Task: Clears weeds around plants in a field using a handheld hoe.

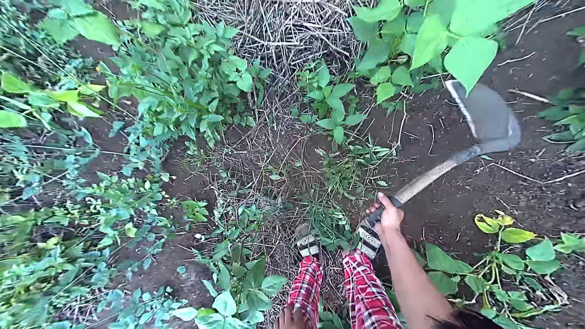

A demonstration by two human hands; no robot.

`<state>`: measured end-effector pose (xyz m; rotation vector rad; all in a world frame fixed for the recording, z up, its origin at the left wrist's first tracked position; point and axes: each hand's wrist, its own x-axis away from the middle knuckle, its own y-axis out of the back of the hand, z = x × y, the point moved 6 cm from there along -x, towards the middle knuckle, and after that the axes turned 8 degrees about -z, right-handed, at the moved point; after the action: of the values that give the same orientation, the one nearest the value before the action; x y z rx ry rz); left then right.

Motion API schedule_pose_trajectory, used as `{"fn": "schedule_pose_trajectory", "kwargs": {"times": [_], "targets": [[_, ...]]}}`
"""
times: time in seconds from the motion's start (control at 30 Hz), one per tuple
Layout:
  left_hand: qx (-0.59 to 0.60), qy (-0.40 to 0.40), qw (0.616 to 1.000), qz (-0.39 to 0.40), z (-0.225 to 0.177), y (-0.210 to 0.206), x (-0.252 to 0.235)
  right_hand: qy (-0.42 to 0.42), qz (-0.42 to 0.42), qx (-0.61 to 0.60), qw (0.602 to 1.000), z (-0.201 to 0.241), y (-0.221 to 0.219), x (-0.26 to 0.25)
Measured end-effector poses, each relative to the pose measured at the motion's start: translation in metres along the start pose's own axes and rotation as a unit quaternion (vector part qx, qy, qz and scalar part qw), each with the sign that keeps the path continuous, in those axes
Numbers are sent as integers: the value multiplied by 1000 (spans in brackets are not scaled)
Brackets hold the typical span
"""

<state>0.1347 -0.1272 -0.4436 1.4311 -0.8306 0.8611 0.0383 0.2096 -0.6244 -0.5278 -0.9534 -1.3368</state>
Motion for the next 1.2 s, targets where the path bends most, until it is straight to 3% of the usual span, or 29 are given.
{"fn": "schedule_pose_trajectory", "kwargs": {"times": [0.07,0.1,0.17,0.23,0.33,0.43,0.5,0.57,0.67,0.73,0.8,0.87,0.93,1.0,1.07,1.13,1.2], "targets": [[-20,-11,1000,16,22,-14,-4,0,-5,-50,999,-26,-50,-9],[-25,-14,999,21,28,-21,-8,-7,-7,-8,1000,-56,-58,-20],[-34,-15,999,18,29,-24,-17,-55,22,199,978,-129,-34,-36],[-60,-6,997,44,29,-28,-17,-124,71,356,923,-172,19,-35],[-66,5,995,70,34,-29,-18,-102,60,452,884,-152,87,-17],[-69,3,995,73,30,-32,-17,-43,34,435,899,-100,116,-9],[-72,1,994,82,28,-33,-17,-19,19,334,942,-73,97,-3],[-60,-4,996,70,30,-30,-17,-17,25,202,979,-58,47,3],[-37,2,997,61,34,-26,-19,-63,53,87,993,-75,-32,0],[-36,6,997,64,35,-25,-18,-111,66,186,974,-124,-30,-7],[-38,7,997,66,34,-25,-18,-127,94,381,911,-163,14,-9],[-38,6,997,70,33,-24,-19,-100,104,515,845,-164,59,-6],[-32,8,997,69,35,-24,-18,-71,98,555,823,-140,87,0],[-21,10,998,64,34,-23,-19,-53,79,522,848,-108,88,4],[-13,11,997,70,34,-22,-19,-38,56,410,909,-85,63,14],[-3,10,998,63,35,-20,-20,-25,35,243,969,-70,7,29],[1,15,998,53,39,-17,-20,-16,17,82,996,-61,-65,41]]}}
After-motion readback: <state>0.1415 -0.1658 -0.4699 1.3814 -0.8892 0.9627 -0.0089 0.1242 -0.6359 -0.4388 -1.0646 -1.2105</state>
